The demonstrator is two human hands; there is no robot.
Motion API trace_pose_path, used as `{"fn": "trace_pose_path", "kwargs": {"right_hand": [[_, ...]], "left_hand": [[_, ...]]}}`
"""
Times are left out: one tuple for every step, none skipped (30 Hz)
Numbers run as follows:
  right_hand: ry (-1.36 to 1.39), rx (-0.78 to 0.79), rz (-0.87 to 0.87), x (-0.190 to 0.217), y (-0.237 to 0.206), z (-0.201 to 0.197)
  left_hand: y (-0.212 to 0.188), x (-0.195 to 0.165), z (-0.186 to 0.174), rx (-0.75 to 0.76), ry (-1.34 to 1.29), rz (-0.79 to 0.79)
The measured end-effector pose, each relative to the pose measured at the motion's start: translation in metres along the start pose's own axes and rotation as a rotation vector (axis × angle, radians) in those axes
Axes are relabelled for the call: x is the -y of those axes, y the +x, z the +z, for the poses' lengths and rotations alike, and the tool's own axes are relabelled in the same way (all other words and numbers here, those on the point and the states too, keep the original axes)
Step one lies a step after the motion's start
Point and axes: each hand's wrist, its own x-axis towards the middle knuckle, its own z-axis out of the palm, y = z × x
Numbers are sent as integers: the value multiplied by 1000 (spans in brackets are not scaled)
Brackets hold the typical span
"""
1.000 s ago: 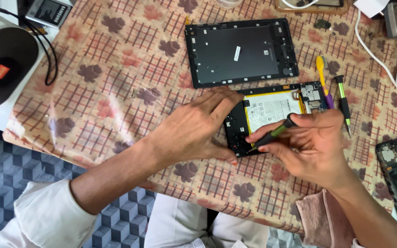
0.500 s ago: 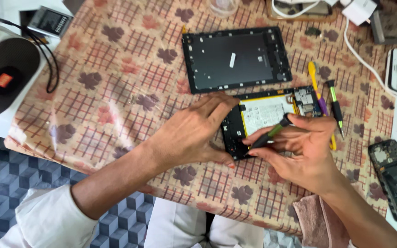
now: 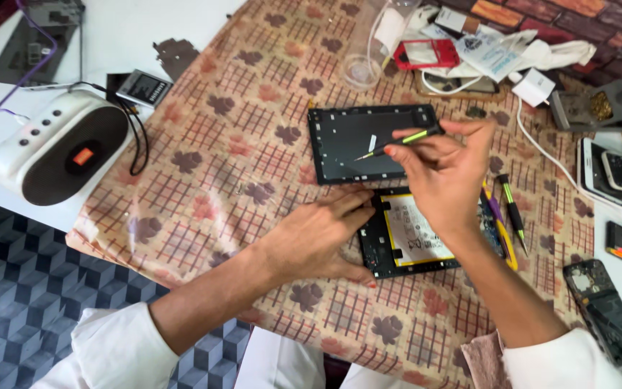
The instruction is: The person uses a screwdriver to remove screws from the back cover of a disassembled smartphone. They place the removed screws on the table and continue unscrewing additional fasteners from the device's frame.
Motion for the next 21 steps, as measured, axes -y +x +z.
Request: {"fn": "trace_pose_path", "kwargs": {"right_hand": [[-20,-32,29,-4,-3,2],[-14,-41,31,-7,-6,3],[-7,-49,37,-8,-9,2],[1,-59,47,-10,-11,0],[2,-47,46,-11,-12,-1],[3,-37,50,-12,-13,-3],[2,-30,55,-12,-14,-4],[3,-25,51,-13,-15,-4],[3,-21,46,-14,-15,-3],[3,-18,40,-15,-15,-2],[-4,-14,34,-16,-16,0],[-12,-10,28,-16,-16,2],[-20,-5,23,-16,-17,4],[-11,-10,24,-16,-18,6],[-4,-16,25,-15,-18,8],[3,-22,25,-15,-18,11],[15,-20,21,-15,-19,13],[28,-18,15,-15,-19,16],[42,-15,9,-15,-19,18],[49,-2,12,-15,-19,20],[56,11,15,-15,-19,22]], "left_hand": [[0,0,0,3,4,3],[0,0,0,6,6,3],[0,0,0,11,6,0],[1,0,1,7,18,0],[0,-1,1,5,30,0],[0,-1,1,8,38,0],[0,-1,1,11,32,-6],[0,-1,1,12,26,-9],[-1,-1,1,14,21,-11],[-1,-2,1,16,21,-13],[-1,-2,1,18,23,-16],[-1,-2,1,20,25,-20],[-1,-2,1,19,29,-17],[-1,-3,1,16,32,-14],[0,-3,0,13,36,-11],[0,-3,0,16,32,-11],[0,-4,0,18,30,-11],[0,-4,0,19,28,-11],[0,-4,0,19,22,-14],[0,-4,-1,17,17,-19],[0,-5,-1,16,13,-24]]}}
